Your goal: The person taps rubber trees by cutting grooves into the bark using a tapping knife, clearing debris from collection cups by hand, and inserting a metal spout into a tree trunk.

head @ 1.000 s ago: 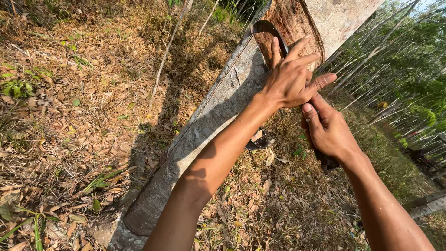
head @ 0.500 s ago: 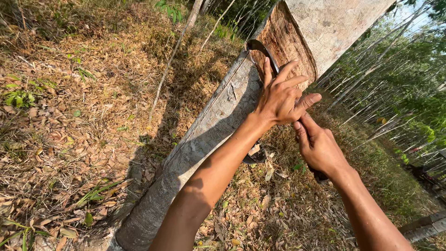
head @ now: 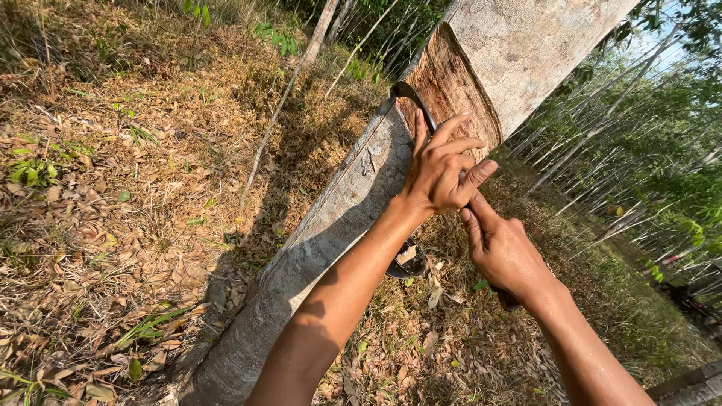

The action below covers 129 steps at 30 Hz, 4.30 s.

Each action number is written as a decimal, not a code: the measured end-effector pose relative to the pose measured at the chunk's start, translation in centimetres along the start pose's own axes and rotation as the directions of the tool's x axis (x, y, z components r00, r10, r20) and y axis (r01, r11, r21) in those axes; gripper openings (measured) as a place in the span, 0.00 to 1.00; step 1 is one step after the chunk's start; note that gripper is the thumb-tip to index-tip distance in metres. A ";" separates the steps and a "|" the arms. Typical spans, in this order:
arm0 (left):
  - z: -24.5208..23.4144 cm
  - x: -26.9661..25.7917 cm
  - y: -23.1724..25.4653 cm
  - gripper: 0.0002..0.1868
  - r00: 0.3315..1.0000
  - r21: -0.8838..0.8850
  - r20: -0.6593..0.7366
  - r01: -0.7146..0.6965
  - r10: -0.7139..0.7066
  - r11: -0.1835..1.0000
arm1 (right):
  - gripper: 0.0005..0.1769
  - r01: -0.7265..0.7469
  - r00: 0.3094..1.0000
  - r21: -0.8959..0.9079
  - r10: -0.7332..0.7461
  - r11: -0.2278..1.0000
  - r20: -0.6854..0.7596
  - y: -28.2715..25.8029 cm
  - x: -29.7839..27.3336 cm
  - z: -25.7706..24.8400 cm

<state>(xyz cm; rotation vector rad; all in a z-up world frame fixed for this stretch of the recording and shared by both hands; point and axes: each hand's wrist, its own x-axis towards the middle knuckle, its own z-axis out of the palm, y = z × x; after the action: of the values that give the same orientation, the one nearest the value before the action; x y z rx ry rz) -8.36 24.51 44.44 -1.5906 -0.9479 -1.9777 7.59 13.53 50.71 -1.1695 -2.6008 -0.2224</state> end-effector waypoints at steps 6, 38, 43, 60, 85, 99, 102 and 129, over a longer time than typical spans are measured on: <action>-0.7 0.3 0.2 0.44 1.000 0.015 -0.022 -0.014 0.014 1.000 | 0.21 -0.064 0.997 0.014 0.064 0.998 0.032 -1.2 -0.3 -0.5; 1.7 2.1 3.5 0.43 0.972 -0.188 0.016 0.233 -0.234 0.954 | 0.33 -0.221 0.952 0.127 0.185 0.967 0.244 -1.7 -2.3 -6.5; 0.3 2.7 5.1 0.39 0.963 -0.072 0.115 0.252 -0.243 0.965 | 0.30 -0.303 0.931 0.139 0.262 0.943 0.254 -2.8 -2.5 -6.9; 1.0 2.2 10.2 0.49 0.975 -0.092 0.142 0.188 -0.174 0.978 | 0.21 -0.470 0.870 0.384 0.342 0.795 0.356 2.3 -5.6 -7.5; 1.5 3.3 0.4 0.50 0.983 -0.074 0.103 0.160 -0.152 0.984 | 0.31 -0.257 0.958 0.413 0.174 0.874 0.229 -4.0 -2.1 -6.6; 2.4 -0.1 6.7 0.47 0.997 -0.066 -0.045 0.053 -0.056 0.996 | 0.30 -0.177 0.955 0.214 0.114 0.961 0.274 4.8 -4.0 -3.5; 3.1 -0.2 8.2 0.44 0.991 0.103 0.023 0.127 -0.130 0.987 | 0.28 0.413 0.908 0.087 -0.417 0.906 0.034 7.3 -4.3 -2.8; 6.2 -0.8 5.6 0.46 0.999 0.391 -0.039 0.036 -0.022 0.920 | 0.33 0.121 0.964 0.356 -0.194 0.927 0.179 11.1 -2.2 -1.5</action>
<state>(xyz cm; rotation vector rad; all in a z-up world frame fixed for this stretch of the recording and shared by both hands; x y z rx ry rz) -0.10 25.25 45.71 -1.3194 -1.2670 -1.6900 17.55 18.90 51.76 -0.9025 -2.7685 0.3320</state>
